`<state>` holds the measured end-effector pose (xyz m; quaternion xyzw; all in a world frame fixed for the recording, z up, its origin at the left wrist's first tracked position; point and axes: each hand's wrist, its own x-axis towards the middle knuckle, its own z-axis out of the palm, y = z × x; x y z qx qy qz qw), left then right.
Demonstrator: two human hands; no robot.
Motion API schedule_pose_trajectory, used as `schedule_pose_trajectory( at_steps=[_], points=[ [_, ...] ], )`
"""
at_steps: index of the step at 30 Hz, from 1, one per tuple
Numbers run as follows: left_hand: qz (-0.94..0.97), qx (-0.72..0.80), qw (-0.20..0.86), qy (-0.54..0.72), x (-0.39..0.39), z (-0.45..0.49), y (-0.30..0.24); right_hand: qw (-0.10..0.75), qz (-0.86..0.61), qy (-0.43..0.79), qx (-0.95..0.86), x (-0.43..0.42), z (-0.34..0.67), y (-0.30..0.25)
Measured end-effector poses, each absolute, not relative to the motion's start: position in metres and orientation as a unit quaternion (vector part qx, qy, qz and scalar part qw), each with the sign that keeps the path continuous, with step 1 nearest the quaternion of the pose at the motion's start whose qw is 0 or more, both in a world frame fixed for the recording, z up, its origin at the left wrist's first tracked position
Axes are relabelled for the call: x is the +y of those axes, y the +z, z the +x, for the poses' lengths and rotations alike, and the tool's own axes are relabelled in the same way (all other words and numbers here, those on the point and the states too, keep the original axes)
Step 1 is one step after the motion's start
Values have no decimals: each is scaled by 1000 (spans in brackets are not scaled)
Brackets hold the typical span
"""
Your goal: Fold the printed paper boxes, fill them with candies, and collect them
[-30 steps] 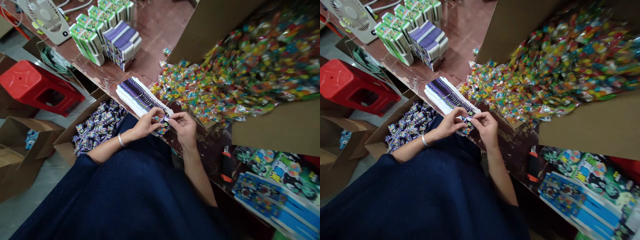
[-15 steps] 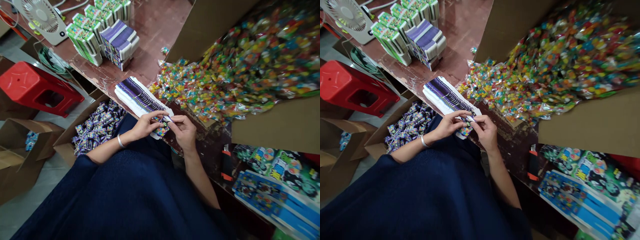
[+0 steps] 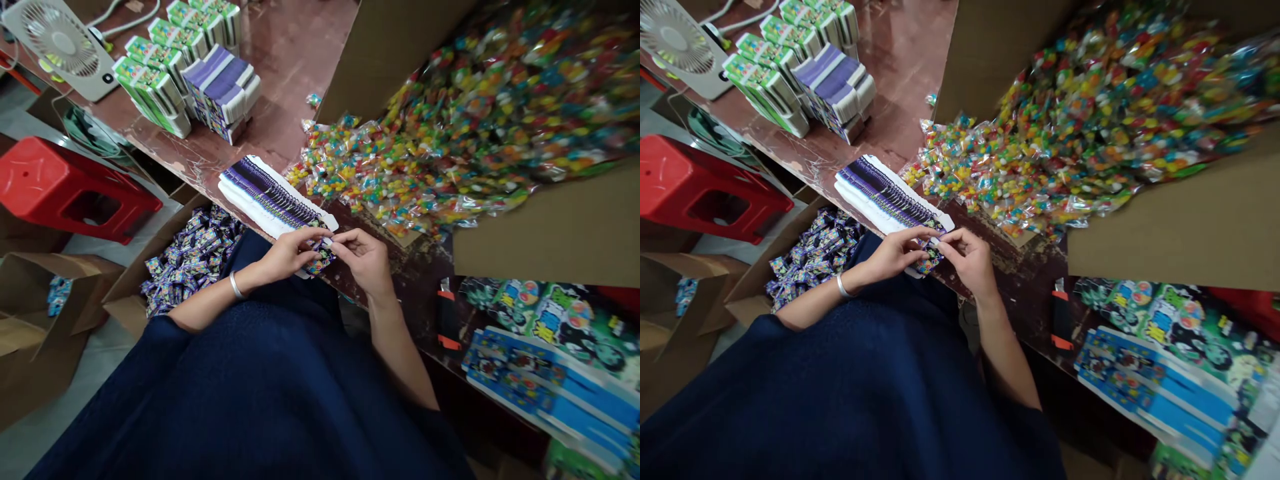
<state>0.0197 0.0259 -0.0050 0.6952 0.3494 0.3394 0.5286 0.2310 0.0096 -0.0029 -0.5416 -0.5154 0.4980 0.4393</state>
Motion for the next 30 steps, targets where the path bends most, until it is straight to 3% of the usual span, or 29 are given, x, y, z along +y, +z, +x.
schedule_pose_trajectory(
  at_steps=[4, 8, 11, 19, 25, 26, 27, 30],
  points=[
    [775, 318, 455, 301, 28, 14, -2, 398, -534, 539, -516, 10, 239, -5],
    [801, 320, 430, 266, 30, 14, -3, 376, -569, 457, -571, 4, 234, -3],
    [776, 344, 463, 257, 29, 16, -3, 355, -581, 372, -631, 1, 233, 0],
    [575, 405, 623, 343, 27, 26, -4, 410, -555, 460, -560, -15, 229, -8],
    [509, 412, 674, 342, 27, 32, -8, 436, -617, 326, -569, -12, 250, -20],
    [512, 416, 672, 337, 28, 31, -8, 441, -664, 258, -546, -6, 266, -22],
    [511, 422, 672, 331, 28, 30, -8, 425, -714, 173, -529, 1, 283, -25],
    [468, 435, 704, 311, 30, 27, -6, 265, -785, 26, -560, 20, 326, -37]
  ],
)
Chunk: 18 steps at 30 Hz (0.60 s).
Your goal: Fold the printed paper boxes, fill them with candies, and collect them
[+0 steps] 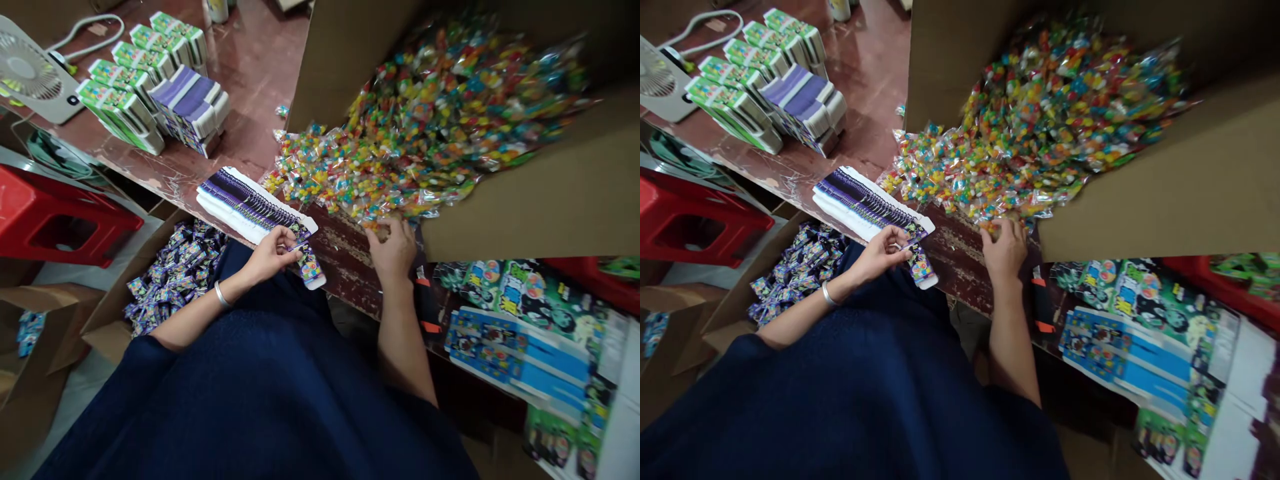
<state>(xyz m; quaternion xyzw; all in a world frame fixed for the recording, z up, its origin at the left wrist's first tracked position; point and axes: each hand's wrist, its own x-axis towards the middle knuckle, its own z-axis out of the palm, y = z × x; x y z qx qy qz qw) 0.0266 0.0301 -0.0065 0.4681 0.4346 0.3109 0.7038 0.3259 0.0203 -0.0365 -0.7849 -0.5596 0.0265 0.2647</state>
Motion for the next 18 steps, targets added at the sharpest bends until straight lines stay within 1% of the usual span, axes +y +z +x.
schedule_pose_trajectory(
  at_steps=[2, 3, 5, 7, 10, 14, 16, 18],
  points=[
    [424, 422, 746, 293, 30, 25, -5, 198, -791, 1, -578, 27, 340, -45],
    [407, 410, 764, 285, 30, 24, -5, 187, -788, -3, -586, 27, 343, -49],
    [391, 387, 788, 278, 30, 22, -6, 203, -771, -2, -603, 24, 345, -53],
    [406, 371, 789, 274, 31, 20, -9, 251, -748, 6, -614, 18, 345, -54],
    [510, 374, 724, 275, 35, 16, -16, 344, -722, 59, -598, 7, 341, -42],
    [653, 397, 592, 254, 37, 18, -22, 461, -667, 199, -550, -1, 317, -4],
    [688, 394, 556, 248, 36, 21, -20, 474, -644, 220, -559, 0, 300, 22],
    [706, 382, 544, 244, 34, 23, -16, 422, -629, 212, -618, 3, 286, 45]
  ],
)
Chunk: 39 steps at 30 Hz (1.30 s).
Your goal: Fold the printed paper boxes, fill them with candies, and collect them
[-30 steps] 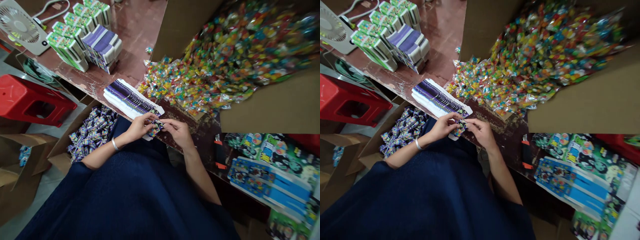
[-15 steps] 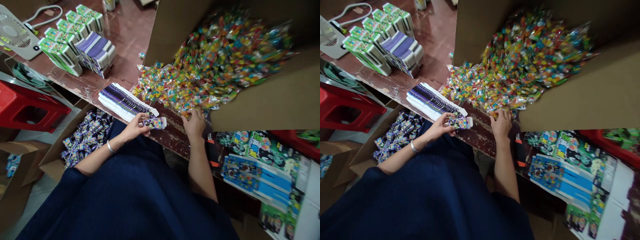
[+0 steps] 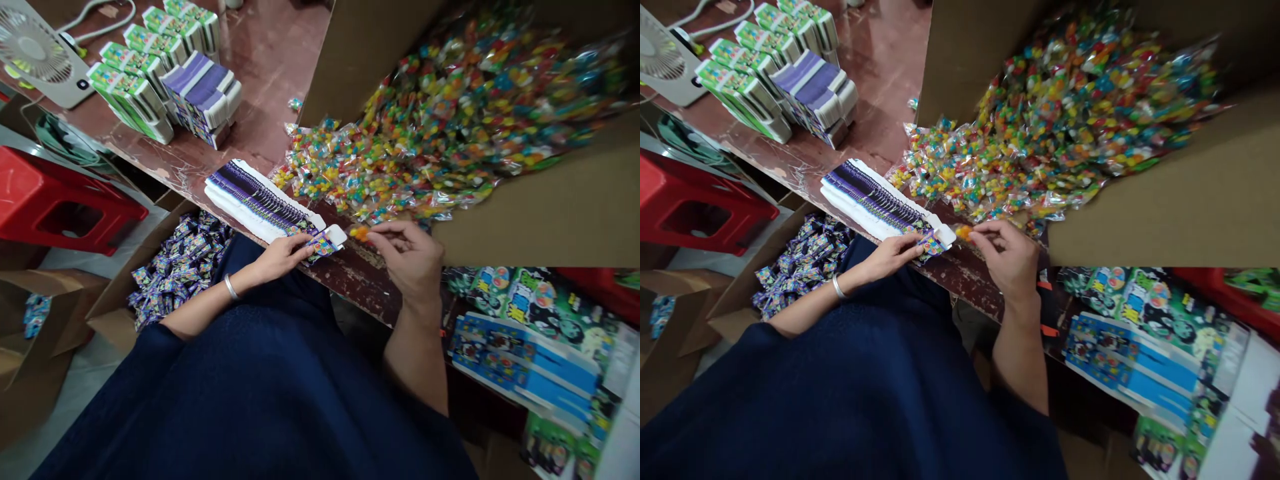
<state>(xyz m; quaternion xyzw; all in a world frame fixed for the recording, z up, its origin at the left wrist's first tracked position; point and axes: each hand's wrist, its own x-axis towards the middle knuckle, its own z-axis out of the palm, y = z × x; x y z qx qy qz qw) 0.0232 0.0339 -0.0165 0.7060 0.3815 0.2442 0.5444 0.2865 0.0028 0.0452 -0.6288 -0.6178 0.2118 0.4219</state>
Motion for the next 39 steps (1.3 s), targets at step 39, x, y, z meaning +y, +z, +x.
schedule_pose_trajectory(
  at_steps=[39],
  points=[
    [561, 367, 629, 394, 24, 24, -1, 483, -551, 423, -533, 14, 214, 17]
  ],
)
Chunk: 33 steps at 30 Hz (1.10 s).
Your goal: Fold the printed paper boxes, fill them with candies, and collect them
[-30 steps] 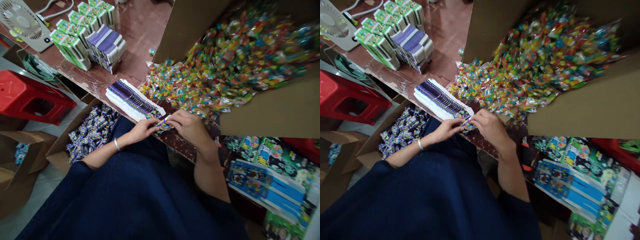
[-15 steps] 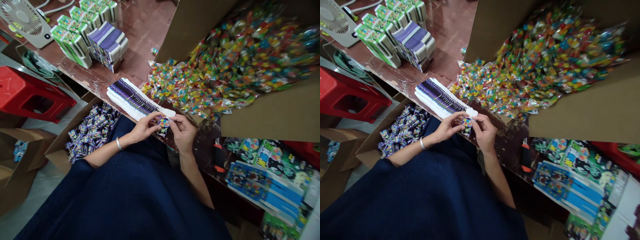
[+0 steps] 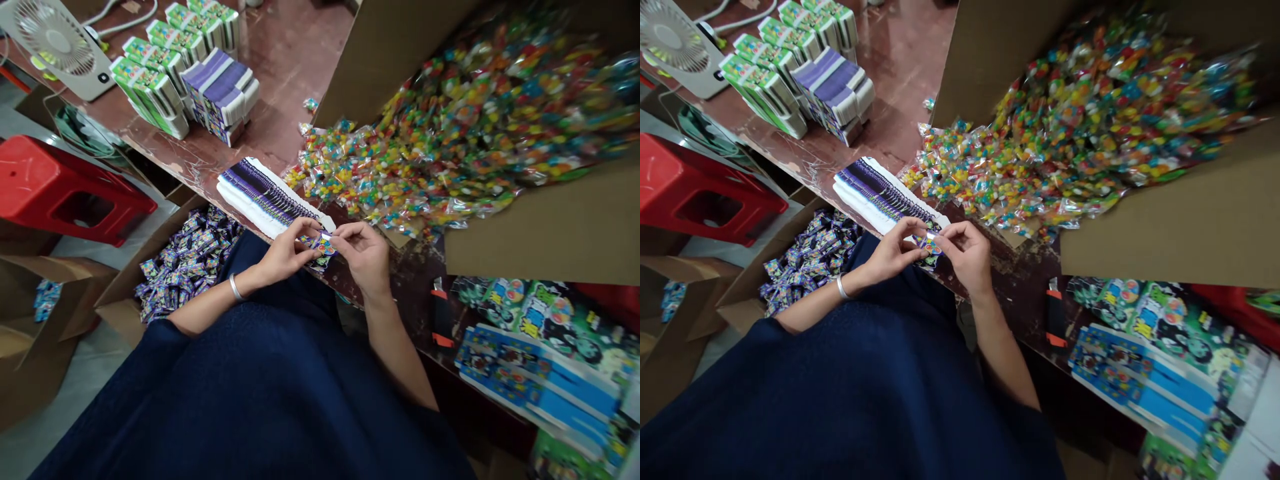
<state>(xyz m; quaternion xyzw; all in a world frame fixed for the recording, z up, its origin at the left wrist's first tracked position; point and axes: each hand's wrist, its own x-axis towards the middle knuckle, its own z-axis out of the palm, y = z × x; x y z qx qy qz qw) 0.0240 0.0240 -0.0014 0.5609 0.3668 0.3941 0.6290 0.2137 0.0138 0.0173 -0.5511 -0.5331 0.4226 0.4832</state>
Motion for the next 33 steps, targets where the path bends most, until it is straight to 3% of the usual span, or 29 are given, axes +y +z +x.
schedule_pose_trajectory(
  at_steps=[18, 21, 25, 28, 30, 33],
  points=[
    [611, 361, 602, 366, 26, 11, 0, 435, -506, 409, -622, 4, 223, 10],
    [695, 390, 519, 309, 26, -24, 13, 409, -512, 428, -622, 5, 232, 8],
    [754, 567, 289, 161, 24, -104, 31, 456, -594, 396, -532, 12, 243, -1],
    [720, 670, 170, 64, 26, -149, 26, 438, -614, 401, -520, 16, 240, -10],
    [719, 680, 126, 71, 29, -157, 16, 429, -609, 414, -523, 20, 233, -13],
    [747, 633, 104, 178, 36, -137, -1, 425, -625, 376, -537, 29, 224, -19]
  ],
)
